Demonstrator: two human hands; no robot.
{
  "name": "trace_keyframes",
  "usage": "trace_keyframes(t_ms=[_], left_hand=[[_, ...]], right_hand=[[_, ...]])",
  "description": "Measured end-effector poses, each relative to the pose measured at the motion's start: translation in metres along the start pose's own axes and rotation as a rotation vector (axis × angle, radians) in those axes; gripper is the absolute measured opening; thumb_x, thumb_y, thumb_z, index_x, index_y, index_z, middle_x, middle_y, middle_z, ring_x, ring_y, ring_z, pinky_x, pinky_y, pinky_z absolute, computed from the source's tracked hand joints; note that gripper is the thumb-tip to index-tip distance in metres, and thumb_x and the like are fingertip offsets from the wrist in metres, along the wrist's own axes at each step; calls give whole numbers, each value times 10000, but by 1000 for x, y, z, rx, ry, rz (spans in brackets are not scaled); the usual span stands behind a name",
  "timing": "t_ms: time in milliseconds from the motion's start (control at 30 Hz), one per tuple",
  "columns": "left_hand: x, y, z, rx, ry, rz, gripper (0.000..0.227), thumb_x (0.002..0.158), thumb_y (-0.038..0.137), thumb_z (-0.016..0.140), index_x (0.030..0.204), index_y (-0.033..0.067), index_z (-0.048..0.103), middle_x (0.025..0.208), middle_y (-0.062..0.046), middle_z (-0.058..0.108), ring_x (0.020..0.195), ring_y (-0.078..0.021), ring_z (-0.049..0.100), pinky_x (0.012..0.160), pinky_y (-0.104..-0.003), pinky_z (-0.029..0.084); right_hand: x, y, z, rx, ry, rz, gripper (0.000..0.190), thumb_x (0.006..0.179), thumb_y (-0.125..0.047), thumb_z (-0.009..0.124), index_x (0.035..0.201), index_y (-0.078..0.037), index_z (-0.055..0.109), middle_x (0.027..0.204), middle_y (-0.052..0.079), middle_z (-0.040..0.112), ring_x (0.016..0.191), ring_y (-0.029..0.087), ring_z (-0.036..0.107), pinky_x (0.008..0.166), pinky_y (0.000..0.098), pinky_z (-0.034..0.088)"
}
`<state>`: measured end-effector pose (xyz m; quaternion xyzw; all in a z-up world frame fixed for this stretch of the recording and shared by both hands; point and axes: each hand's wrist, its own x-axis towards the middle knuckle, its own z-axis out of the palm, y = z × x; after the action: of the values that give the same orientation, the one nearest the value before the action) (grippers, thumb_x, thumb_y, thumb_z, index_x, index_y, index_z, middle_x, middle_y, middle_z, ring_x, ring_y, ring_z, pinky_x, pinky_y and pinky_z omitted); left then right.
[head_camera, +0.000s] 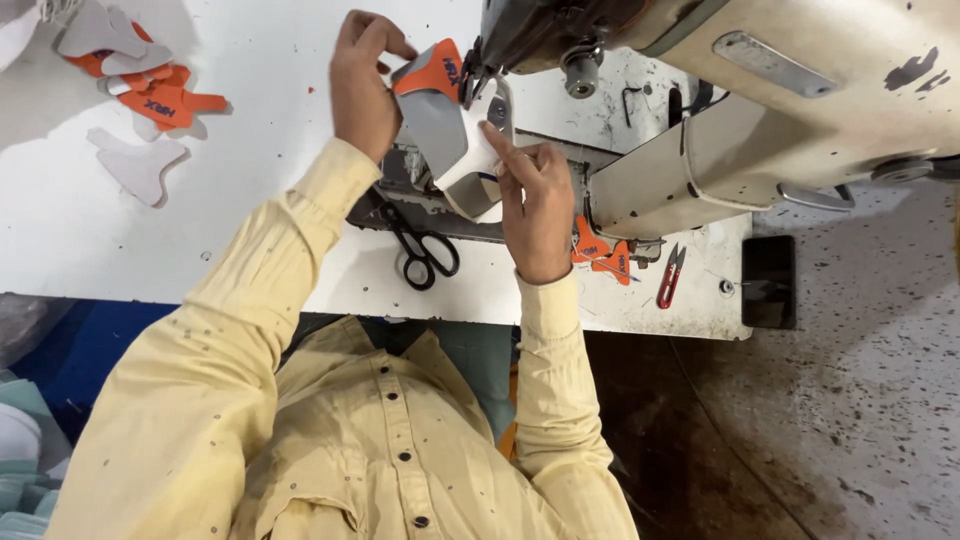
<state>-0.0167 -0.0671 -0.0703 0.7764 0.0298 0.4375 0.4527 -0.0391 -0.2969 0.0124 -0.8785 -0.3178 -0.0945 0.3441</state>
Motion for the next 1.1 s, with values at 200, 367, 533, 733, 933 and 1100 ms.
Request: trace_keyframes(t_ms=[200,367,533,733,933,1100], left_hand=[[-40,53,-43,272,-15,265,310,774,-72,844,835,69,575,1225,-72,637,1250,-279,623,1064,-429,504],[-19,76,-66,282,-219,325,444,682,111,943,1049,73,697,1351,-111,541,1246,-329,551,1114,-514,365],[-22,70,-69,328,-402,291,507,687,223,1013,1130,176,772,1423,-36,549,1120,-208,546,1040,-457,311],[-40,84,-51,363,-267,241,548,642,202,1000,1138,185,768,1387,-19,549,1164,-225,531,1008,-454,312],[-56,106,-34,426,-161,178,623,664,229,1007,1210,133,723,1370,-52,522,1181,-251,519,990,-444,308],[-64,116,-25,484,-123,145,690,693,217,999,1287,115,665,1405,-85,494,1234,-280,503,1012,-468,300]], right_hand=[[9,-5,-25,-292,118,-428,658,756,-337,819,1364,-181,624,1406,117,590,1363,356,477,1082,551,354],[5,15,7,-312,146,-350,470,869,-38,763,1306,-205,716,1346,10,646,1331,246,586,1109,453,406],[6,9,10,-364,220,-362,432,868,14,744,1245,-196,760,1307,4,669,1284,232,619,1083,436,401],[21,23,4,-312,170,-369,369,890,-1,751,1191,-213,774,1281,-17,701,1321,199,613,1096,425,386],[44,43,7,-274,180,-449,326,883,2,772,1129,-211,781,1303,-41,716,1330,176,613,1122,434,357],[55,53,4,-266,155,-498,311,869,-4,789,1113,-197,788,1294,-62,720,1279,164,632,1047,445,354]])
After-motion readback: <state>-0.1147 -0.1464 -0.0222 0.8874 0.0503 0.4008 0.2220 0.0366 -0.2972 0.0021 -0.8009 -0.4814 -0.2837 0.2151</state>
